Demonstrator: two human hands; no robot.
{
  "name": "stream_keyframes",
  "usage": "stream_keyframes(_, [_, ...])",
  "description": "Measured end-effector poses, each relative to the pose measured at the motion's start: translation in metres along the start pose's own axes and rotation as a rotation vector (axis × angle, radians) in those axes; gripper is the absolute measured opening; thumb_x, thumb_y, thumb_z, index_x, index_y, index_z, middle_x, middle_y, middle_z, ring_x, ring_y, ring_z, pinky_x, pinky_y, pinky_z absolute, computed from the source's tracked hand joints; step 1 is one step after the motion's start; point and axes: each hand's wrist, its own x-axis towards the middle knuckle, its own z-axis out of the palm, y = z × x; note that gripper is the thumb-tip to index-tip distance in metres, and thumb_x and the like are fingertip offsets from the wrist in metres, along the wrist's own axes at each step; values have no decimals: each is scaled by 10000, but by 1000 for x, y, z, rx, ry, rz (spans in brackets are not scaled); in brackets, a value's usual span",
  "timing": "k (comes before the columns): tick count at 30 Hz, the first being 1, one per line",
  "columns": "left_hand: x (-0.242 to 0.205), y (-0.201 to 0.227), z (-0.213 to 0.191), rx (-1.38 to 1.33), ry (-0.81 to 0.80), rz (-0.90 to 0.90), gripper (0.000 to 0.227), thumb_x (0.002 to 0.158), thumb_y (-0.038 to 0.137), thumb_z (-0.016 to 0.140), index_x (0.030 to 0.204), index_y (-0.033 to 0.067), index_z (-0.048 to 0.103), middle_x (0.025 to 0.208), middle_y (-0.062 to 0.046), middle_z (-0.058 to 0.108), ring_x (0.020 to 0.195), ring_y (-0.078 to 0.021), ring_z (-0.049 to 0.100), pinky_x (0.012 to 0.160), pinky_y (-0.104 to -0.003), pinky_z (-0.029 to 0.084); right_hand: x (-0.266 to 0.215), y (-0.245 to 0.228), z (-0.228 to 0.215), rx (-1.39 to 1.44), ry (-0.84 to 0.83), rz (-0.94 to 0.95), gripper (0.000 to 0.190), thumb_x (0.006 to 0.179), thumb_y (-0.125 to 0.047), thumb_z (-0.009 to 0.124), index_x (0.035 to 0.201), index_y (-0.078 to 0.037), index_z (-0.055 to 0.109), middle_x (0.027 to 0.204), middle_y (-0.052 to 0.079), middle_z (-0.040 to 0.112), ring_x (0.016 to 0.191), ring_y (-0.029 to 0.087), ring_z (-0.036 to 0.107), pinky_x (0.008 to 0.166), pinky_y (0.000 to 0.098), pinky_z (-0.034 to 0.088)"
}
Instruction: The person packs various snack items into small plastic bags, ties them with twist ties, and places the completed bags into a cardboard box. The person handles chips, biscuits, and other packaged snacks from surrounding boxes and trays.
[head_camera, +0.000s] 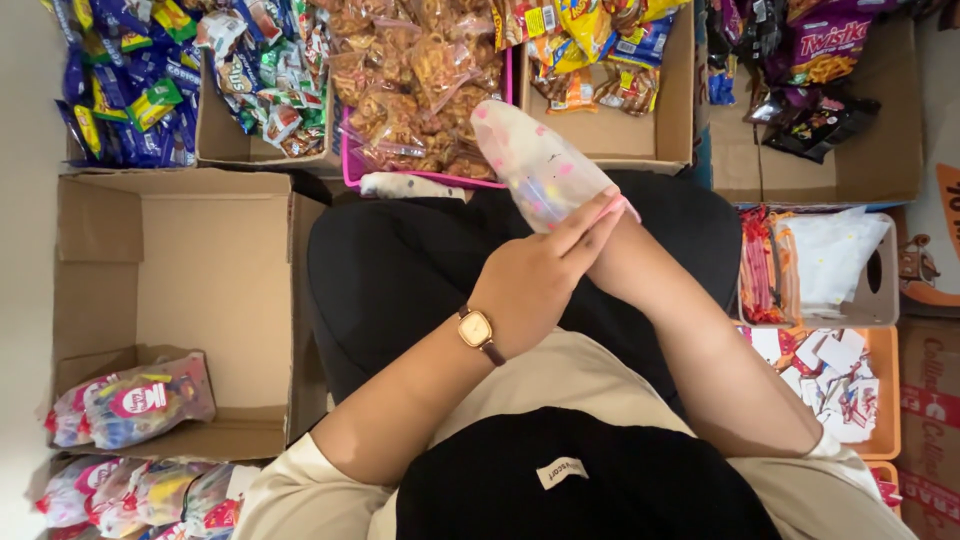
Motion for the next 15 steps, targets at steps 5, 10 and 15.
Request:
stream_keyframes(5, [-3, -3, 12, -88, 78, -116, 751, 967, 88, 509, 1655, 193, 225, 1694, 45, 286, 974, -295, 709, 874, -347, 606, 10, -5, 14, -176, 78, 125, 610, 857, -78, 666, 1423, 91, 518, 1410, 308, 557, 1344, 493, 494, 1008, 650, 442])
stream_keyframes(10, [-5, -18, 24, -148, 88, -228, 899, 846, 49, 581, 1654, 181, 210, 1678, -15, 295, 1162, -343, 674, 875, -376, 616, -5, 1, 8, -294, 154, 85, 541, 895, -105, 631, 1414, 23, 551, 1448, 247, 548, 1326, 462, 529, 1012, 605, 468])
stream_keyframes(15, [-10, -29, 33, -190, 118, -278, 928, 809, 23, 601, 1646, 142, 218, 1676, -76, 300, 1363, -339, 573, 944, -367, 596, -10, 10, 24, -529, 303, -150, 290, 900, -153, 643, 1167, -70, 720, 1147, 137, 720, 1190, 363, 652, 988, 428, 534])
